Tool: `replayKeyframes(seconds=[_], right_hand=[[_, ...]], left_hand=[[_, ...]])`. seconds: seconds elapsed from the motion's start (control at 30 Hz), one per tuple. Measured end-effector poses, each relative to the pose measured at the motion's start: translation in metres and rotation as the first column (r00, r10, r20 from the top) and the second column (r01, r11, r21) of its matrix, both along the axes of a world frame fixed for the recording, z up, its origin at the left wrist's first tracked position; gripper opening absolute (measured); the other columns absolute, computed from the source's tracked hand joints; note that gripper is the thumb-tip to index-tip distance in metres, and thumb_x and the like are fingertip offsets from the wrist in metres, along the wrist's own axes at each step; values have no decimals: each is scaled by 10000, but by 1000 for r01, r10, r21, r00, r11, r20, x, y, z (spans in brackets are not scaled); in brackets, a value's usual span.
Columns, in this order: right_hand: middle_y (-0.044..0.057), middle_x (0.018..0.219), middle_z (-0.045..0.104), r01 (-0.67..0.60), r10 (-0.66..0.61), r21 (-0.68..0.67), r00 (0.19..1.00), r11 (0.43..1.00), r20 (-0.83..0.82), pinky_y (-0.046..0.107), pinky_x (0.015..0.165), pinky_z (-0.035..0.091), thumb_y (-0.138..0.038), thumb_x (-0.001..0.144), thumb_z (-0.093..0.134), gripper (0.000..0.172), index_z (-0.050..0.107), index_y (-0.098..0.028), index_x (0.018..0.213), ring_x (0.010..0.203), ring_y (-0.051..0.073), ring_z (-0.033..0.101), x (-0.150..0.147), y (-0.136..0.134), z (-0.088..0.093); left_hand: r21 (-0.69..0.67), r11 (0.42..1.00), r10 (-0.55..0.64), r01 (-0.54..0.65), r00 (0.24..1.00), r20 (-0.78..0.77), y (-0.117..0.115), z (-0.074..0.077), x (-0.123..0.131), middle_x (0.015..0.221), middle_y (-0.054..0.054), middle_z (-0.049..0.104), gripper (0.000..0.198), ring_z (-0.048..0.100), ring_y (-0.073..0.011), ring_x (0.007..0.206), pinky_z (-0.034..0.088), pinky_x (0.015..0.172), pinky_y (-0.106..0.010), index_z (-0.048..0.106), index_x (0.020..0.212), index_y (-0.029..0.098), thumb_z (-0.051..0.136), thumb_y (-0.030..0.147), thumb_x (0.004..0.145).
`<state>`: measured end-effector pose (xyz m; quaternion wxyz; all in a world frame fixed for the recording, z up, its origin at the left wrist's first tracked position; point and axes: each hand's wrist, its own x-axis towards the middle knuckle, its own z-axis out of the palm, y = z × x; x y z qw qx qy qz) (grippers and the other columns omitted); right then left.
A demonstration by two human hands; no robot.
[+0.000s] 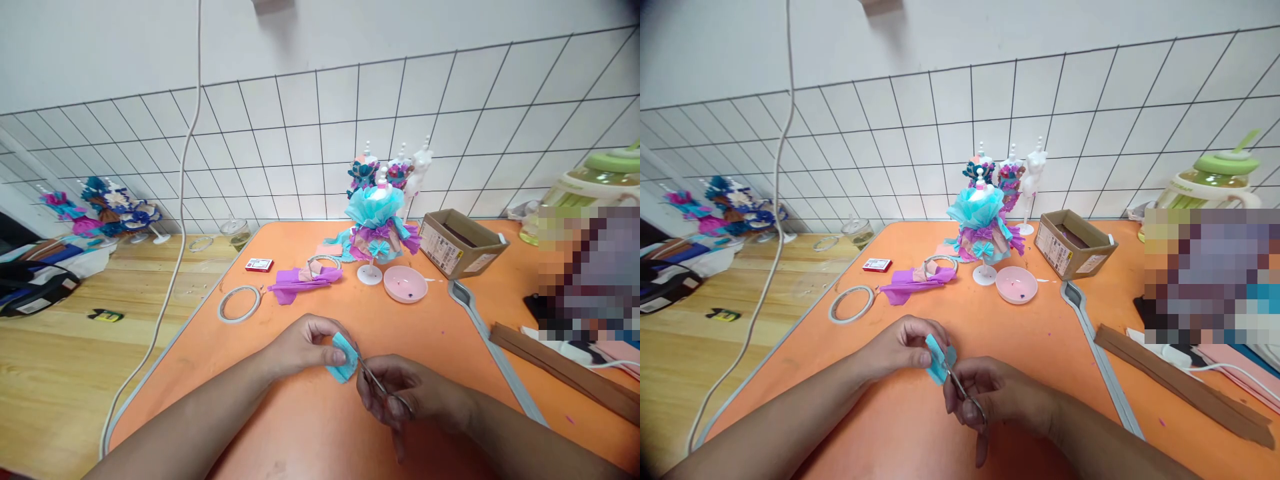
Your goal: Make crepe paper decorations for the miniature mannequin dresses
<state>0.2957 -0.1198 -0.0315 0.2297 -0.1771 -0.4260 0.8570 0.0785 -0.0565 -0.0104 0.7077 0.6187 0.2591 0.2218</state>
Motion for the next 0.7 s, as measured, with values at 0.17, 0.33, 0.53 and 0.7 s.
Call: replayKeyframes(seconds=[0.17, 0.33, 0.53, 0.7], right_hand=[[-43, 664, 463, -23, 23, 9, 1000, 1000, 9, 159, 452, 521, -424, 697, 771, 408, 605, -118, 910, 564, 51, 450, 1, 0, -3], [-2, 745, 532, -52, 52, -21, 998, 998, 19, 156, 429, 512, -436, 655, 792, 446, 629, -112, 915, 580, 58, 485, 0, -2, 1], [-25, 671, 509, -14, 15, -11, 999, 1000, 41, 164, 417, 512, -426, 671, 773, 386, 616, -111, 832, 514, 49, 478, 1, -2, 2], [-35, 679, 516, -2, 2, -3, 997, 1000, 74, 149, 417, 503, -372, 683, 766, 331, 602, -127, 835, 508, 41, 473, 1, -1, 0]], left_hand=[[1, 998, 59, -59, 998, 12, -3, -6, 3, 834, -64, 667, 328, 592, -164, 795, 454, 706, -253, 720, 841, 128, 776, 415, 693], [71, 996, 48, -48, 999, 13, -5, -6, 10, 770, -47, 641, 293, 579, -154, 783, 447, 740, -260, 715, 737, 125, 777, 407, 691], [92, 994, 53, -53, 999, 6, -2, -6, 7, 762, -45, 640, 322, 575, -146, 760, 454, 716, -251, 710, 715, 125, 788, 434, 668], [66, 996, 59, -60, 998, 4, -2, -5, 5, 931, -80, 685, 428, 605, -214, 937, 461, 826, -305, 730, 914, 151, 814, 453, 622]])
